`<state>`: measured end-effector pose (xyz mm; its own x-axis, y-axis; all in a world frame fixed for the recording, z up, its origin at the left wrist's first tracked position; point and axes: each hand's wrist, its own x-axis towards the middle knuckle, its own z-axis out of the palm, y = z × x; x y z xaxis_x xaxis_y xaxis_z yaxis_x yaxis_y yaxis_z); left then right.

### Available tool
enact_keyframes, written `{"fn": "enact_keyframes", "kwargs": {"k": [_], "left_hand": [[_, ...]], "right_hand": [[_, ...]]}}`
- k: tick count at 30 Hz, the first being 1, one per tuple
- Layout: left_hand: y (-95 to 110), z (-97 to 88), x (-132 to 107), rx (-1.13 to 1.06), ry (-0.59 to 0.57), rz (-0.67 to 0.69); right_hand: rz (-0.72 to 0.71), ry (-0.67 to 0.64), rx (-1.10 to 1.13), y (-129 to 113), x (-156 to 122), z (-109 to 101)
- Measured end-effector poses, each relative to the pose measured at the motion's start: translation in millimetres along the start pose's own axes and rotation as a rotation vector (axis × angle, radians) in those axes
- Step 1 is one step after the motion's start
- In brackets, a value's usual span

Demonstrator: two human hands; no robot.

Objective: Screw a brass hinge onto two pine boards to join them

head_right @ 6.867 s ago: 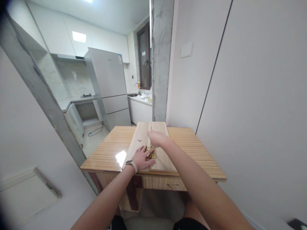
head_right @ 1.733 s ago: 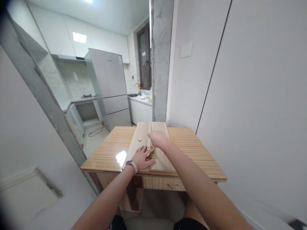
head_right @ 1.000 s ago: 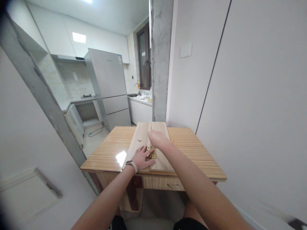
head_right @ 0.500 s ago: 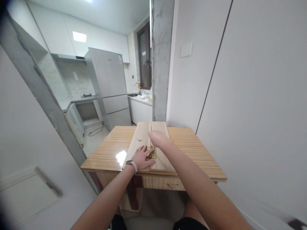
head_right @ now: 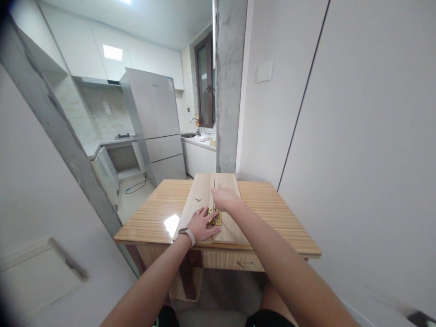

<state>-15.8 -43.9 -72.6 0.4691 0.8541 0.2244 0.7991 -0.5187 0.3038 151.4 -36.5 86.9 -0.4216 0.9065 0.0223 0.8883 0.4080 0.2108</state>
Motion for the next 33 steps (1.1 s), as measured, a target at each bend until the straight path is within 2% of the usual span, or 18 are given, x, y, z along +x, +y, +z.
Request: {"fn": "enact_keyframes", "kwargs": {"k": [10, 18, 29, 33], "left_hand": [[0.7, -1.1, 0.4, 0.000, -0.005, -0.001], [0.2, 0.8, 0.3, 0.013, 0.021, 0.010], [1.2, -1.6, 0.0, 0.018, -0.004, -0.016], [2.0, -3.1, -0.4, 0.007, -0.008, -0.009]], "right_hand": [[-0.076, 0.010, -0.022, -2.9, 0.3, -10.5], [-0.040, 0.017, -0.033, -6.7, 0.7, -11.2], [0.021, 0.011, -0.011, -1.5, 2.8, -3.0], [0.019, -0.037, 0.034, -3.1, -1.8, -4.7]]}}
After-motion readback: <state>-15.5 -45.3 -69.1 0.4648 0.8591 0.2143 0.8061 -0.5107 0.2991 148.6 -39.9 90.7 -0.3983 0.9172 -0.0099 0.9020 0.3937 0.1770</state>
